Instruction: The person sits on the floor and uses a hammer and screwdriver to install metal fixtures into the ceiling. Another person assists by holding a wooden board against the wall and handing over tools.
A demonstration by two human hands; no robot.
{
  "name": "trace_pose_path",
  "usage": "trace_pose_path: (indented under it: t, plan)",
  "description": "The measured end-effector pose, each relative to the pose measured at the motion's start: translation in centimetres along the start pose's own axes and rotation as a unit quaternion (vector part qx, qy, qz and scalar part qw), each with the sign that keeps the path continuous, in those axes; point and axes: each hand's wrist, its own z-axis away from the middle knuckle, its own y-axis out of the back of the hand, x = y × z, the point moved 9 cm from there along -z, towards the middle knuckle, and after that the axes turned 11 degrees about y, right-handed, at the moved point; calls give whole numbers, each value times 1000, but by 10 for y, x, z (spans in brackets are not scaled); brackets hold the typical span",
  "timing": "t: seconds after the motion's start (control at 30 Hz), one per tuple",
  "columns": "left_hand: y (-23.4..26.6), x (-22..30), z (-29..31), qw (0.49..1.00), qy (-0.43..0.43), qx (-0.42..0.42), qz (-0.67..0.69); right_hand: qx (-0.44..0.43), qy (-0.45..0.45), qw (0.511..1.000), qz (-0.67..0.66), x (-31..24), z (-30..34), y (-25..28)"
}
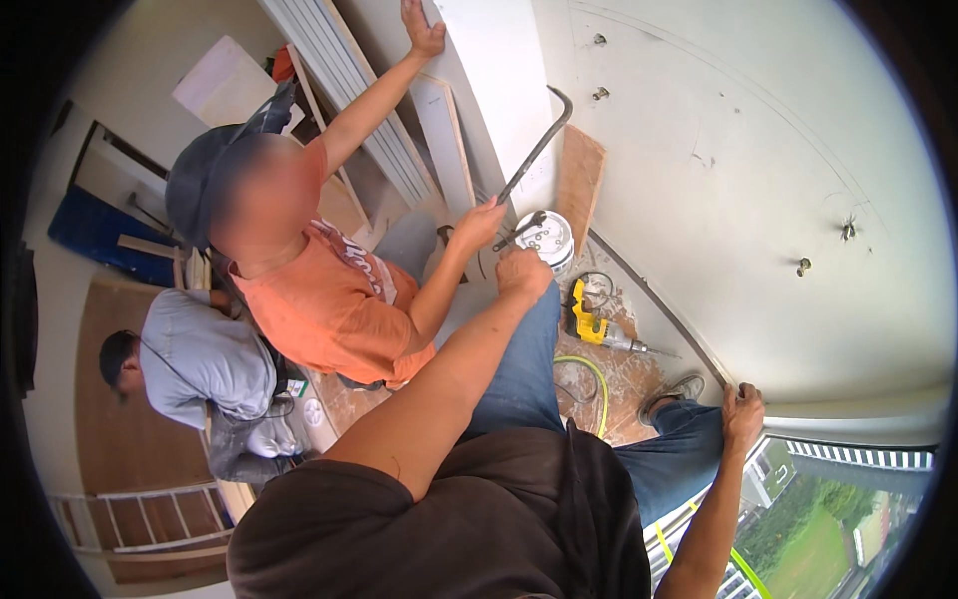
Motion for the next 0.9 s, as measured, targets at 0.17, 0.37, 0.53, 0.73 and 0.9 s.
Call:
trace_pose_path:
  t: [0.17, 0.37, 0.53, 0.73, 0.9]
  plan:
    - [1, -2, 0, 1000, -3, 21, 2, -2, 6, 1000, 5, 2, -1, -2]
    - [-15, 5, -12, 996, -62, 69, 5, 13, -30, 999, 7, -2, 7, 2]
    - [-2, 41, 41, 975, -211, 62, 45, 71, 98, 993, -14, -69, -1, 17]
    - [-25, 46, 72, 945, -229, -50, 229, 32, 209, 971, -111, -180, 20, -6]
    - [-19, 1, 47, 820, -3, -252, 513, 64, 204, 974, -79, -164, 35, 27]
